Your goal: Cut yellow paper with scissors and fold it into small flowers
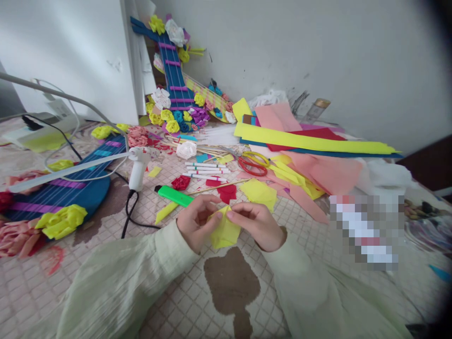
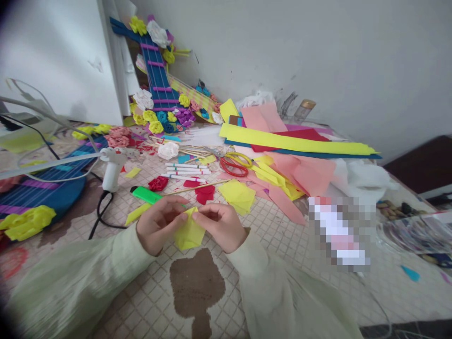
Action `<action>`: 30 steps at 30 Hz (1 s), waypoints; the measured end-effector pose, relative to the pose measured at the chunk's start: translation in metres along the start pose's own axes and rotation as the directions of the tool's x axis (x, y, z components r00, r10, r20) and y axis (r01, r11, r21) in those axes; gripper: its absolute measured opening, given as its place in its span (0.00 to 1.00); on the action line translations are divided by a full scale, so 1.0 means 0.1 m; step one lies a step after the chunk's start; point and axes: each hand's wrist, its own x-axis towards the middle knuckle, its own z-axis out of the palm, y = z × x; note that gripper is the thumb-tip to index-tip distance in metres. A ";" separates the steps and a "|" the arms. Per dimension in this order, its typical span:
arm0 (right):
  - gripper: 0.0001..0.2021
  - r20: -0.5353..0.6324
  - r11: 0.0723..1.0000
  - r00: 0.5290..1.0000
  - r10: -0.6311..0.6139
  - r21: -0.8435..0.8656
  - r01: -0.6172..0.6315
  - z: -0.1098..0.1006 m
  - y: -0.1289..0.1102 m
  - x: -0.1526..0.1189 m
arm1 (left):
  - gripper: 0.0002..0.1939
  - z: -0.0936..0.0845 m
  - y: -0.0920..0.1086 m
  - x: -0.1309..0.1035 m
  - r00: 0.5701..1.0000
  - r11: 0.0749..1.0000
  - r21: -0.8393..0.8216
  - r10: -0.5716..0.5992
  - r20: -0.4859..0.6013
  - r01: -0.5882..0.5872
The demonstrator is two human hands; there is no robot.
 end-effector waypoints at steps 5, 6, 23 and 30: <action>0.09 0.023 1.000 1.000 0.005 -0.012 -0.005 0.00 0.01 0.00 | 0.13 0.01 0.00 0.00 1.000 1.000 -0.018 0.003 0.016 -0.003; 0.09 0.034 1.000 0.999 0.010 -0.008 -0.010 0.00 0.01 0.00 | 0.13 0.01 0.00 0.00 1.000 1.000 -0.015 0.004 0.024 -0.004; 0.09 0.025 1.000 1.000 0.001 0.000 -0.001 0.01 0.02 -0.01 | 0.13 0.03 -0.02 -0.01 1.000 1.000 -0.012 -0.006 0.030 0.006; 0.08 0.021 1.000 1.000 -0.020 -0.013 0.020 0.02 0.03 -0.01 | 0.13 0.04 0.00 -0.01 1.000 1.000 -0.007 -0.016 0.027 0.016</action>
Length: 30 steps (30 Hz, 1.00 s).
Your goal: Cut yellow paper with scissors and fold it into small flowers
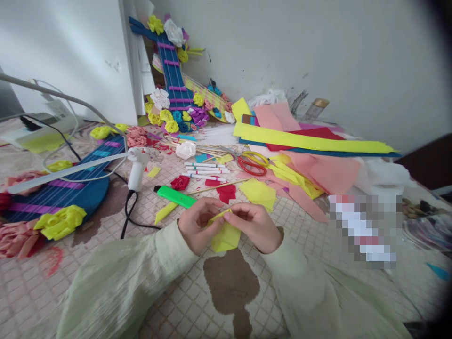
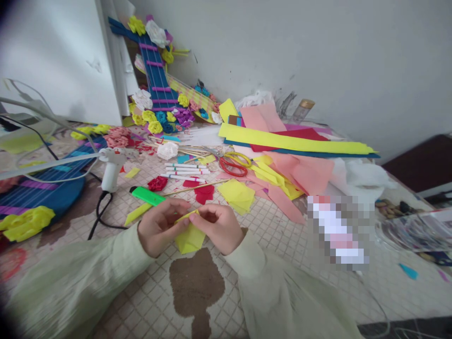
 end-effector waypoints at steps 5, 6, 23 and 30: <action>0.07 -0.007 1.000 1.000 -0.006 -0.012 0.006 0.00 -0.01 0.00 | 0.13 0.00 0.01 0.00 1.000 1.000 -0.001 0.001 0.011 -0.001; 0.07 -0.006 1.000 1.000 -0.007 -0.012 0.007 0.00 0.00 0.00 | 0.13 0.00 0.00 0.00 1.000 1.000 -0.001 -0.001 0.012 0.001; 0.07 -0.014 0.999 0.999 -0.045 0.003 0.045 0.00 0.03 0.01 | 0.12 -0.01 -0.03 0.00 0.999 1.000 -0.005 0.017 0.030 -0.017; 0.06 -0.013 0.997 0.997 -0.073 -0.011 0.073 0.00 0.03 0.01 | 0.12 0.00 -0.03 0.01 1.000 1.000 -0.008 0.007 0.030 -0.007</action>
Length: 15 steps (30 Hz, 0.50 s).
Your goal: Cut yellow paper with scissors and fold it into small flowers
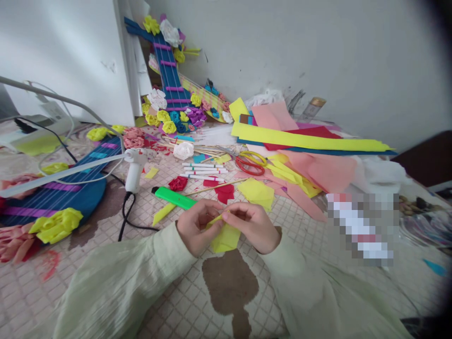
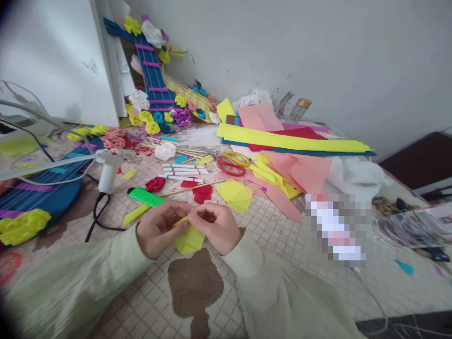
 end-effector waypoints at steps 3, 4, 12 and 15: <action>0.06 -0.015 1.000 1.000 -0.013 -0.011 0.013 0.00 0.00 0.00 | 0.12 0.00 0.01 0.00 1.000 1.000 0.006 -0.003 0.005 0.003; 0.06 -0.020 1.000 1.000 -0.019 -0.015 0.019 0.00 0.00 0.00 | 0.12 0.00 0.01 0.00 1.000 1.000 0.008 -0.002 0.008 0.002; 0.06 -0.065 1.000 0.998 -0.019 -0.012 0.018 0.00 0.01 -0.01 | 0.12 -0.02 -0.02 0.00 1.000 0.999 0.026 0.020 0.006 -0.020; 0.06 -0.066 1.000 0.998 -0.018 -0.018 0.017 0.00 0.00 -0.01 | 0.13 -0.02 0.00 0.00 1.000 0.999 0.032 0.013 0.009 -0.013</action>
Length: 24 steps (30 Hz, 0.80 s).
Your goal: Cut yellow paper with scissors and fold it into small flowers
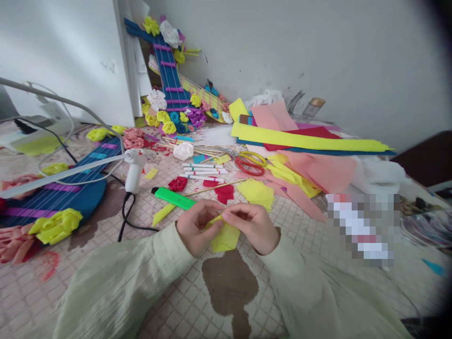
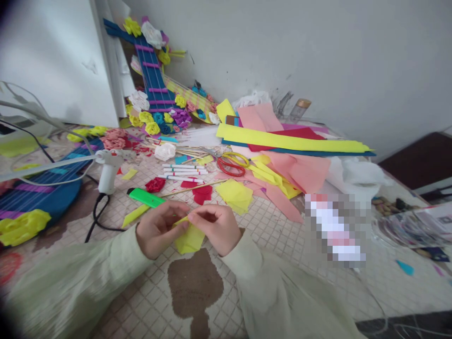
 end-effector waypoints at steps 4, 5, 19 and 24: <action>0.06 -0.003 1.000 1.000 -0.006 -0.017 0.006 0.01 -0.01 -0.01 | 0.11 0.00 0.02 0.00 0.998 0.998 0.010 -0.062 -0.012 0.062; 0.06 -0.005 1.000 1.000 -0.008 -0.023 0.008 0.01 -0.02 -0.01 | 0.11 0.00 0.03 0.01 0.997 0.997 0.018 -0.080 -0.019 0.081; 0.07 -0.009 0.999 1.000 -0.005 -0.053 0.004 0.01 -0.01 -0.01 | 0.09 -0.03 0.04 0.01 0.996 0.980 0.188 -0.053 -0.068 0.065; 0.07 0.003 0.999 1.000 -0.011 -0.039 0.011 0.01 -0.01 -0.01 | 0.10 -0.04 0.02 0.00 0.997 0.968 0.244 -0.037 -0.061 0.050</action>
